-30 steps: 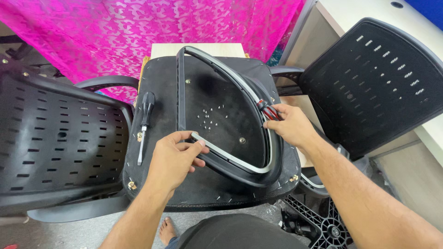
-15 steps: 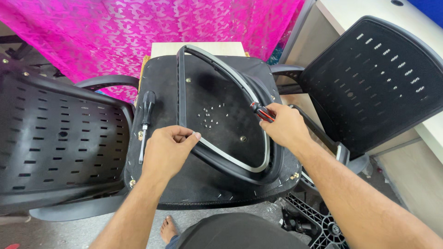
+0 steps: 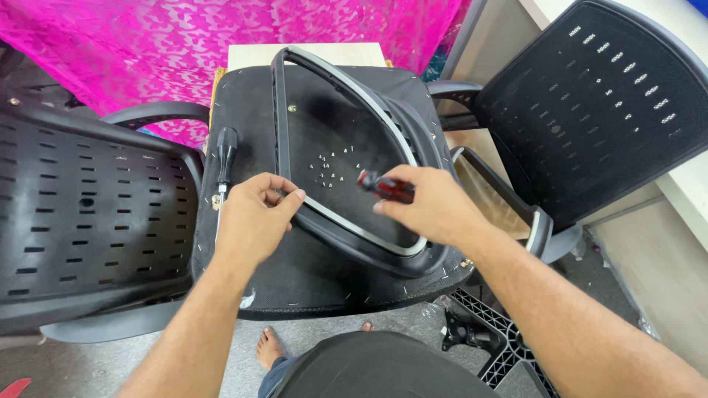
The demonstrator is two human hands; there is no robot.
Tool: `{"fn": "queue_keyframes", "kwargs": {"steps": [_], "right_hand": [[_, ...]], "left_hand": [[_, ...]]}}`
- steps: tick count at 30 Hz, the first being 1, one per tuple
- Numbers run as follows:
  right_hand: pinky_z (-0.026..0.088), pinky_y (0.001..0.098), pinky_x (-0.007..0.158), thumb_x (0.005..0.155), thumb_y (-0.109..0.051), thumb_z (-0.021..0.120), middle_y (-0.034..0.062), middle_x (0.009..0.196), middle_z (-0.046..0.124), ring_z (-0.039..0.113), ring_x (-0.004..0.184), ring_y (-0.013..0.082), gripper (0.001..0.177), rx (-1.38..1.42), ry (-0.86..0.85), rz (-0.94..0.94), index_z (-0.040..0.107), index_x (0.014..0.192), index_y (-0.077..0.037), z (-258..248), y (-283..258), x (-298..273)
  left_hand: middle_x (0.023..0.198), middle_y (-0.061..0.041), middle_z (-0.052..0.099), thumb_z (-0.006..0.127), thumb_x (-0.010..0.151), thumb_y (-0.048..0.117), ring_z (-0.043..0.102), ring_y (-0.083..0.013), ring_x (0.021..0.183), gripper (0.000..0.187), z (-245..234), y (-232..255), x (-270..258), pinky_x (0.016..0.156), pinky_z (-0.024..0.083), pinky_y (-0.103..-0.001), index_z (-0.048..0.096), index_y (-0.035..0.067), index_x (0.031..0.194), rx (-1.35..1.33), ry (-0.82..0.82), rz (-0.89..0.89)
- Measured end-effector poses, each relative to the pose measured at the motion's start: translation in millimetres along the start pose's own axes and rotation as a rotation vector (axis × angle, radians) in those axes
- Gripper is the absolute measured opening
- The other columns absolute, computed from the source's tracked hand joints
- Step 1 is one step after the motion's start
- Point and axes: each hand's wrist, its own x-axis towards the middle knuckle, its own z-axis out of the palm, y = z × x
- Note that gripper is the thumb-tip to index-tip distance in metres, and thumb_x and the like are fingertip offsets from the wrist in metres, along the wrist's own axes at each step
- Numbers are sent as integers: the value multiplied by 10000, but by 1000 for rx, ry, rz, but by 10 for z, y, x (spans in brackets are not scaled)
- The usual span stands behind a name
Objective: The person uses a screwdriver to attach a black plastic frame to the underside of an office chair seat. They align the frame, insert screws, and tighten them one by one. The person then flips the chair over and continues to secure the frame with additional screws.
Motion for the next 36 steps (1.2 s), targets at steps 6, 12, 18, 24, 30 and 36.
{"fn": "queue_keyframes", "kwargs": {"steps": [6, 12, 18, 24, 30, 36], "right_hand": [[563, 336, 844, 789, -246, 810, 124, 954, 781, 769, 900, 232, 363, 110, -67, -134, 723, 1092, -67, 288, -393, -74], [563, 324, 832, 784, -199, 790, 116, 938, 793, 772, 881, 208, 322, 198, -54, -175, 735, 1069, -59, 368, -459, -24], [561, 313, 759, 772, -201, 786, 93, 827, 778, 744, 765, 164, 291, 133, -143, -54, 759, 1028, -65, 334, -459, -30], [537, 310, 710, 769, -228, 807, 84, 766, 746, 677, 704, 155, 294, 156, -137, 14, 756, 994, -45, 387, -413, -1], [532, 305, 715, 767, -233, 817, 71, 786, 727, 649, 719, 133, 320, 243, -89, 50, 732, 991, -21, 478, -320, 48], [532, 276, 777, 823, -151, 789, 46, 927, 749, 661, 824, 104, 362, 391, -131, 64, 713, 1154, -27, 439, -298, 39]], "left_hand": [[709, 5, 658, 673, 944, 179, 560, -60, 576, 222, -60, -106, 136, 537, 458, -245, 778, 51, 1092, -166, -111, 8], [769, 14, 642, 663, 953, 199, 531, -68, 653, 225, -86, -151, 138, 582, 455, -246, 807, 82, 1079, -153, -185, -13], [1051, -93, 620, 765, 866, 220, 569, -143, 864, 192, -91, -229, 202, 762, 497, -290, 831, 119, 1015, 75, -108, 245], [1089, -76, 688, 739, 851, 234, 625, -178, 918, 215, -152, -211, 297, 803, 521, -329, 824, 136, 1023, 130, -212, 322], [966, -72, 742, 681, 858, 294, 681, -194, 748, 272, -189, -66, 327, 723, 538, -339, 809, 143, 1046, 283, -322, 259], [660, -117, 687, 661, 882, 344, 664, -193, 565, 310, -255, 69, 410, 606, 519, -363, 771, 148, 1094, 373, -520, 108]]}}
